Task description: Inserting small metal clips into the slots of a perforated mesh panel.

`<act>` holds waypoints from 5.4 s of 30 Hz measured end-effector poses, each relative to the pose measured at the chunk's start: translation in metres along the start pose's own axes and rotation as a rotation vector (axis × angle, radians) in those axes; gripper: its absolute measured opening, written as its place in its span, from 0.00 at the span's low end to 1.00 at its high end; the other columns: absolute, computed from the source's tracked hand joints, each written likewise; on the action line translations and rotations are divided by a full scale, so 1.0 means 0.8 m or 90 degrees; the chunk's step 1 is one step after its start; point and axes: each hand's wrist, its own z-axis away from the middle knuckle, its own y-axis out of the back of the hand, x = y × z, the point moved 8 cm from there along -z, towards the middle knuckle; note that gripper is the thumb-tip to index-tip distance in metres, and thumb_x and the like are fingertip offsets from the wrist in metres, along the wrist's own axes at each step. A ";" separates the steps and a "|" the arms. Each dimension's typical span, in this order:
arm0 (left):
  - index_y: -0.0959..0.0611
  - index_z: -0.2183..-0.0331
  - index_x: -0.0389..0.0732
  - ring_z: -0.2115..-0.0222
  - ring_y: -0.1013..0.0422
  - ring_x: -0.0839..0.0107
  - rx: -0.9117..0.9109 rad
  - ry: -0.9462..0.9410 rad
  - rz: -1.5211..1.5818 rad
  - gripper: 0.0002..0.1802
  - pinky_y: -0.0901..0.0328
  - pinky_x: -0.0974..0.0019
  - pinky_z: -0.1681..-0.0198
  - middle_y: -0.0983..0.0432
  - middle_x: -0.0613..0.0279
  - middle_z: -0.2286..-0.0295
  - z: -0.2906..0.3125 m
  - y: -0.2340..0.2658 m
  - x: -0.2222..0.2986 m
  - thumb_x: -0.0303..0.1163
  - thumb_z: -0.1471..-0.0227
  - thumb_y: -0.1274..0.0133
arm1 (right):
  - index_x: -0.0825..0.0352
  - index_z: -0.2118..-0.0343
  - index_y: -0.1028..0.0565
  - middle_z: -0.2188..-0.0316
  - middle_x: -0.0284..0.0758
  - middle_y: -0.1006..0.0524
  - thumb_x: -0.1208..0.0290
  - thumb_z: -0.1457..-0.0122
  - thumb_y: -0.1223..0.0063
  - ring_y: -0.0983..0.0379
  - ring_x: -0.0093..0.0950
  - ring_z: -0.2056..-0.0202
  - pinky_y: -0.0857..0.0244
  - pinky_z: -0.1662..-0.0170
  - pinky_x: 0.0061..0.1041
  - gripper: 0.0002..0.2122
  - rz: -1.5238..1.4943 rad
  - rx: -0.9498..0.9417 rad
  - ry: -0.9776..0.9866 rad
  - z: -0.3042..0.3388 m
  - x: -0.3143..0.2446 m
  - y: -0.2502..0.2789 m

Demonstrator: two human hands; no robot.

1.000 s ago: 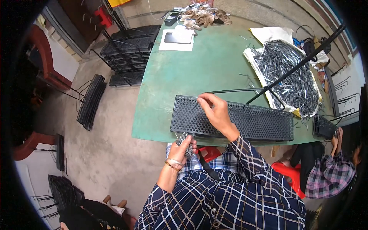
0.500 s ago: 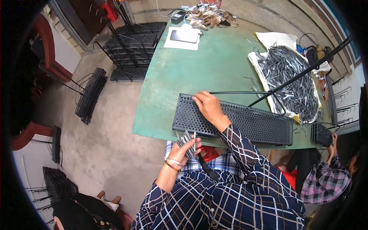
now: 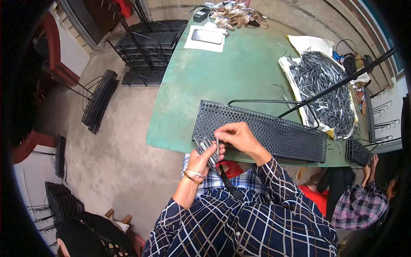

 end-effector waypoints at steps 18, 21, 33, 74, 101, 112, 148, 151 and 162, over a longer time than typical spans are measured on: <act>0.26 0.61 0.33 0.72 0.26 0.67 -0.011 0.077 -0.029 0.14 0.27 0.69 0.73 0.26 0.59 0.72 0.017 0.006 -0.027 0.26 0.52 0.46 | 0.68 0.71 0.25 0.72 0.38 0.26 0.72 0.49 0.47 0.27 0.37 0.73 0.33 0.72 0.30 0.06 0.549 0.326 0.424 -0.040 -0.045 0.038; 0.26 0.61 0.34 0.72 0.26 0.68 -0.015 0.082 -0.033 0.15 0.28 0.70 0.73 0.26 0.59 0.72 0.016 0.006 -0.027 0.27 0.53 0.45 | 0.68 0.70 0.24 0.72 0.38 0.26 0.71 0.48 0.48 0.28 0.37 0.73 0.34 0.71 0.31 0.06 0.576 0.341 0.399 -0.038 -0.047 0.035; 0.25 0.62 0.37 0.71 0.26 0.68 -0.003 0.019 -0.040 0.12 0.28 0.70 0.73 0.25 0.61 0.70 -0.001 -0.003 -0.010 0.25 0.52 0.46 | 0.73 0.69 0.23 0.75 0.34 0.23 0.70 0.50 0.43 0.29 0.20 0.72 0.35 0.67 0.20 0.11 0.050 -0.045 -0.014 0.005 0.008 -0.001; 0.27 0.63 0.32 0.68 0.26 0.62 -0.012 0.129 -0.002 0.11 0.27 0.65 0.70 0.26 0.56 0.70 0.012 -0.011 -0.046 0.25 0.50 0.50 | 0.70 0.69 0.27 0.72 0.38 0.25 0.75 0.47 0.48 0.28 0.33 0.72 0.35 0.70 0.26 0.05 0.380 0.305 0.418 -0.023 -0.049 0.065; 0.27 0.62 0.32 0.67 0.26 0.63 -0.044 0.142 -0.009 0.12 0.27 0.65 0.69 0.27 0.54 0.69 0.012 -0.012 -0.051 0.27 0.50 0.50 | 0.70 0.68 0.25 0.71 0.40 0.25 0.73 0.50 0.46 0.27 0.36 0.71 0.34 0.69 0.28 0.07 0.551 0.370 0.431 -0.024 -0.040 0.057; 0.27 0.60 0.36 0.73 0.25 0.66 -0.071 0.098 -0.022 0.14 0.28 0.68 0.71 0.24 0.54 0.71 0.007 -0.023 -0.029 0.29 0.49 0.50 | 0.71 0.68 0.23 0.78 0.32 0.25 0.65 0.48 0.44 0.31 0.18 0.74 0.37 0.72 0.19 0.12 0.123 -0.049 0.028 0.022 0.012 0.006; 0.27 0.65 0.32 0.65 0.27 0.59 -0.002 0.107 -0.045 0.10 0.26 0.62 0.69 0.28 0.55 0.69 -0.001 -0.027 -0.047 0.24 0.51 0.49 | 0.72 0.65 0.25 0.71 0.35 0.23 0.76 0.47 0.48 0.28 0.20 0.72 0.34 0.68 0.17 0.07 0.281 0.339 0.364 0.028 -0.065 0.089; 0.26 0.65 0.33 0.66 0.26 0.59 -0.024 0.122 -0.047 0.10 0.26 0.62 0.69 0.28 0.56 0.69 0.004 -0.032 -0.053 0.24 0.52 0.48 | 0.72 0.66 0.25 0.72 0.36 0.23 0.77 0.47 0.48 0.28 0.21 0.73 0.35 0.70 0.18 0.07 0.291 0.355 0.399 0.005 -0.061 0.093; 0.27 0.64 0.32 0.67 0.26 0.61 -0.026 0.133 -0.035 0.10 0.26 0.62 0.69 0.28 0.55 0.69 0.013 -0.020 -0.063 0.24 0.51 0.49 | 0.70 0.67 0.25 0.72 0.38 0.24 0.77 0.48 0.48 0.27 0.27 0.74 0.34 0.71 0.21 0.06 0.410 0.356 0.464 -0.004 -0.058 0.084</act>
